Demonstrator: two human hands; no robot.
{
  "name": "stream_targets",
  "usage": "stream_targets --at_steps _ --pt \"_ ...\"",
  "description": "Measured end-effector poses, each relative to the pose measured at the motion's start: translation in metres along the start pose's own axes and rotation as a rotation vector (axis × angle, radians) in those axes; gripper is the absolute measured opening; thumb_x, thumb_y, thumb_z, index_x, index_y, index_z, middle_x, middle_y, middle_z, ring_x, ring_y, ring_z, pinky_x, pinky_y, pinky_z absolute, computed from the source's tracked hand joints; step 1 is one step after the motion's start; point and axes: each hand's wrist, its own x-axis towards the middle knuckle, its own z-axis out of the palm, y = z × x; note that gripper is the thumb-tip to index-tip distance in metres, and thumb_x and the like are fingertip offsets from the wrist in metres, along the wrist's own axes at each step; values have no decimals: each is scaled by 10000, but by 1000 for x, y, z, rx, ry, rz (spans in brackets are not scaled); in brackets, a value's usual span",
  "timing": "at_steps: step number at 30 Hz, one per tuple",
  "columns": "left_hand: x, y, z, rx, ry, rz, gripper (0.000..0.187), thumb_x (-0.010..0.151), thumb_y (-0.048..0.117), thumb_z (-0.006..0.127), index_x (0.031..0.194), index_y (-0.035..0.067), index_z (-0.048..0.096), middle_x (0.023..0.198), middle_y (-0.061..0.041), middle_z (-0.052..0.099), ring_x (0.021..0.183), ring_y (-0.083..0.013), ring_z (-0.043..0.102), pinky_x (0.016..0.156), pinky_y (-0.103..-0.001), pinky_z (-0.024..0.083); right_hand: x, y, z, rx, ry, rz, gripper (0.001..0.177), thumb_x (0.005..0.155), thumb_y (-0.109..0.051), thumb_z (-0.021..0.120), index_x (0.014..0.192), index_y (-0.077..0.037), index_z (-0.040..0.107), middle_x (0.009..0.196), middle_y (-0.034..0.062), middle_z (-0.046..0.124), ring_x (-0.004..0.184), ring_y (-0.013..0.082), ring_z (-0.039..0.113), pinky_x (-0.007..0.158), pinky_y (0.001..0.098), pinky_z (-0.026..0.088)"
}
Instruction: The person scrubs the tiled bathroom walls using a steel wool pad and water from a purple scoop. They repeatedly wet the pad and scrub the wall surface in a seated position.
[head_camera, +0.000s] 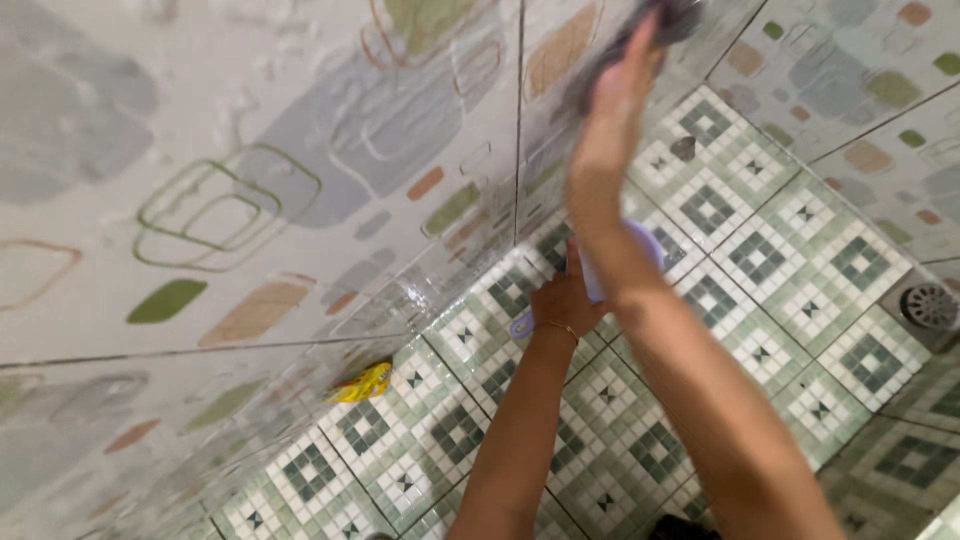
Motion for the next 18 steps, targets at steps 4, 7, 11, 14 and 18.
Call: stream_targets --at_steps 4,7,11,14,18 --pt "7 -5 2 -76 86 68 1366 742 609 805 1647 57 -58 1174 -247 678 936 -387 725 787 -479 594 -91 -46 39 -134 -240 70 716 1150 -499 206 1692 -57 53 1763 254 -123 1653 385 -87 1393 478 63" --pt "9 -11 17 -96 76 89 1373 741 563 827 1639 11 -53 1176 -276 665 929 -404 722 784 -483 595 -124 -66 47 -363 -258 -65 663 1128 -410 270 1679 -55 167 1757 259 53 1642 434 7 1360 567 80" --pt "24 -17 34 -50 75 85 1401 737 595 825 1640 -2 -65 1156 -302 672 976 -408 706 874 -478 562 -106 -47 46 -406 -200 -144 599 1187 -371 289 1691 -62 192 1745 256 91 1638 442 33 1353 533 110" --pt "30 -23 51 -54 112 95 1334 765 636 793 1650 60 -22 1176 -279 691 1012 -397 709 904 -475 558 -77 -15 33 -292 -121 -101 559 1215 -325 289 1676 -62 112 1736 239 52 1625 415 15 1365 469 87" --pt "37 -22 45 -58 152 130 1149 869 707 713 1655 183 59 1250 -228 705 1068 -377 719 903 -493 569 -9 29 8 -306 59 -94 578 1221 -330 377 1678 -78 127 1751 166 83 1662 337 74 1391 431 81"
